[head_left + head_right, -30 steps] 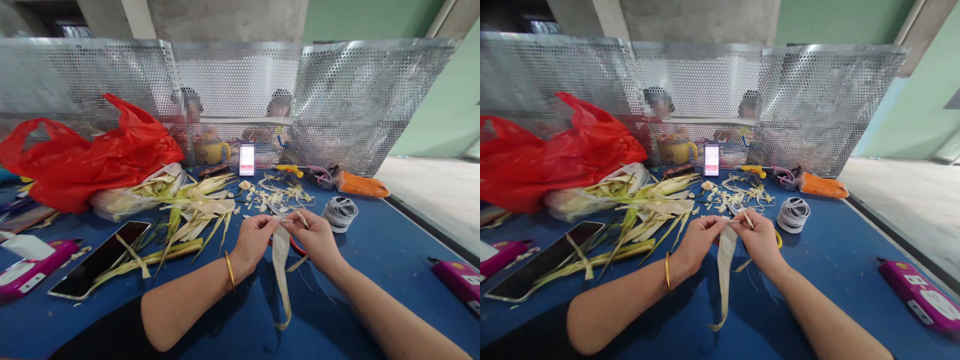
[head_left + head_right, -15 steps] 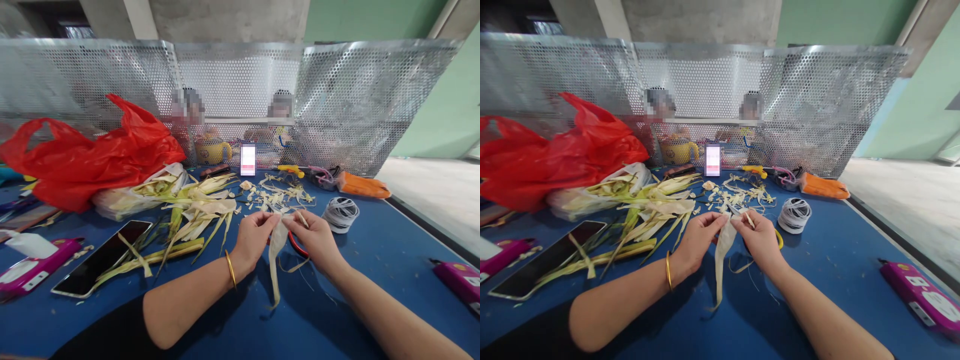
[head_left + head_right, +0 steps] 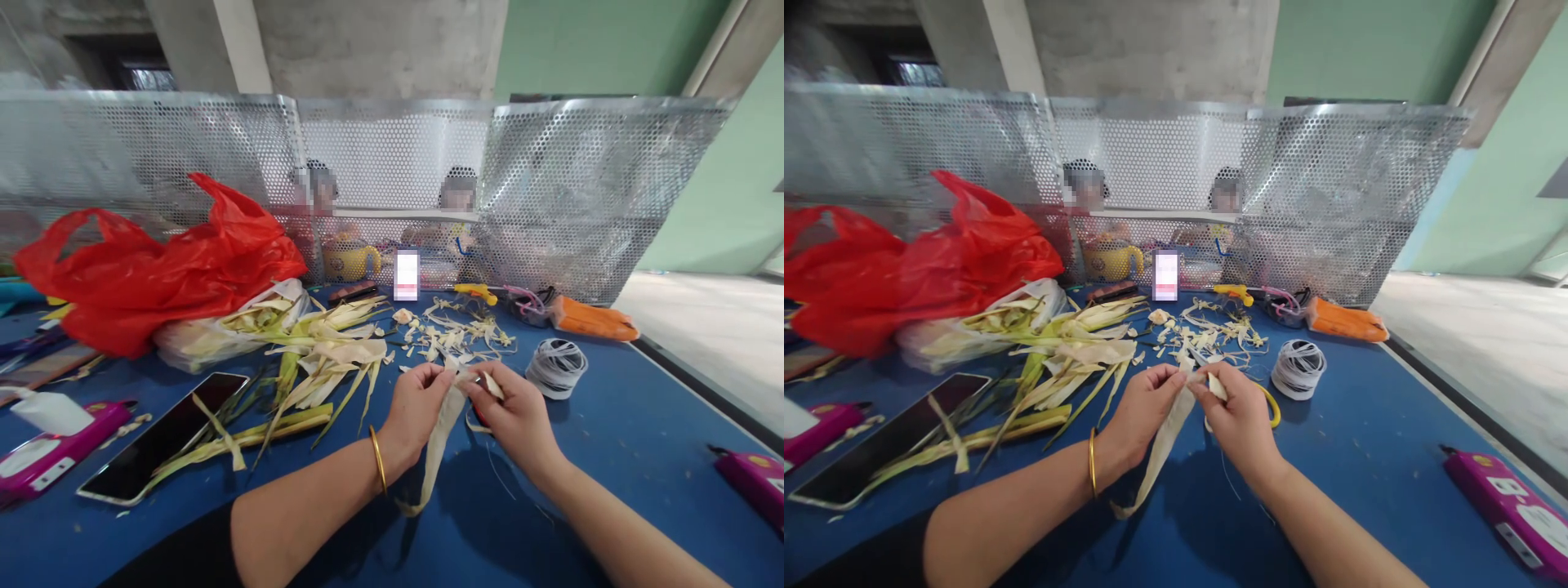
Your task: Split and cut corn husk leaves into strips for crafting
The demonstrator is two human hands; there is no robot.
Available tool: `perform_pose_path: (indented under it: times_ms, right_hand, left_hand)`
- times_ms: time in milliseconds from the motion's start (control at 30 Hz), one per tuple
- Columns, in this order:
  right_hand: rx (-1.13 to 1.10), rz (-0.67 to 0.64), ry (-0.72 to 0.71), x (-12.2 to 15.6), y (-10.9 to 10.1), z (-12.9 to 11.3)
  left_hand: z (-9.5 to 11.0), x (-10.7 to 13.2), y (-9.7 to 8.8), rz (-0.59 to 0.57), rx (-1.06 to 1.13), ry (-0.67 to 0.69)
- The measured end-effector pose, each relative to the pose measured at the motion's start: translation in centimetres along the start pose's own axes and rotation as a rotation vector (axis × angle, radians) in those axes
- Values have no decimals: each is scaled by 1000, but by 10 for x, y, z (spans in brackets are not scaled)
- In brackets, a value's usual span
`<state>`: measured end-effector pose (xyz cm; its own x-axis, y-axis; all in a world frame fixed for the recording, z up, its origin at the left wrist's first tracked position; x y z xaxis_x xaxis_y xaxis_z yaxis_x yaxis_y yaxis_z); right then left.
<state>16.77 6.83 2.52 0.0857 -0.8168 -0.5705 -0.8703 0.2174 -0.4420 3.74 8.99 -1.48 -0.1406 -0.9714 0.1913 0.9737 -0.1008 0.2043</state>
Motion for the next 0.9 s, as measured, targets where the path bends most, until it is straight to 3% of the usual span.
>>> perform_pose_path:
  times_ms: [67, 167, 267, 433, 733, 900]
  right_hand:
    - [-89, 22, 116, 0, 1, 9]
    - [-243, -54, 270, 2, 13, 20]
    - [-282, -63, 300, 2, 16, 24]
    - [-100, 48, 184, 1, 1, 23]
    - [161, 27, -167, 6, -4, -13]
    - [160, 40, -308, 6, -7, -29]
  left_hand:
    - [1, -1, 0, -7, 0, 5]
    - [2, -1, -1, -2, -33, 19]
    - [2, 0, 1, -10, -77, 28]
    - [1, 4, 6, -27, -203, 59]
    - [0, 4, 5, -41, -88, -69]
    - [1, -4, -2, -1, -129, 47]
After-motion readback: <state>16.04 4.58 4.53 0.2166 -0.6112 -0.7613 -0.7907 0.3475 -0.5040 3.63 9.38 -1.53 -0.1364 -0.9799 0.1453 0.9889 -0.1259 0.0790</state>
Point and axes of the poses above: each hand's wrist, its own x-axis away from the middle knuckle, its own y-axis out of the palm, z = x × y, the point moved 7 cm from there along -x, towards the middle knuckle, and after that the axes turned 9 degrees about -y, right-handed, at the moved point
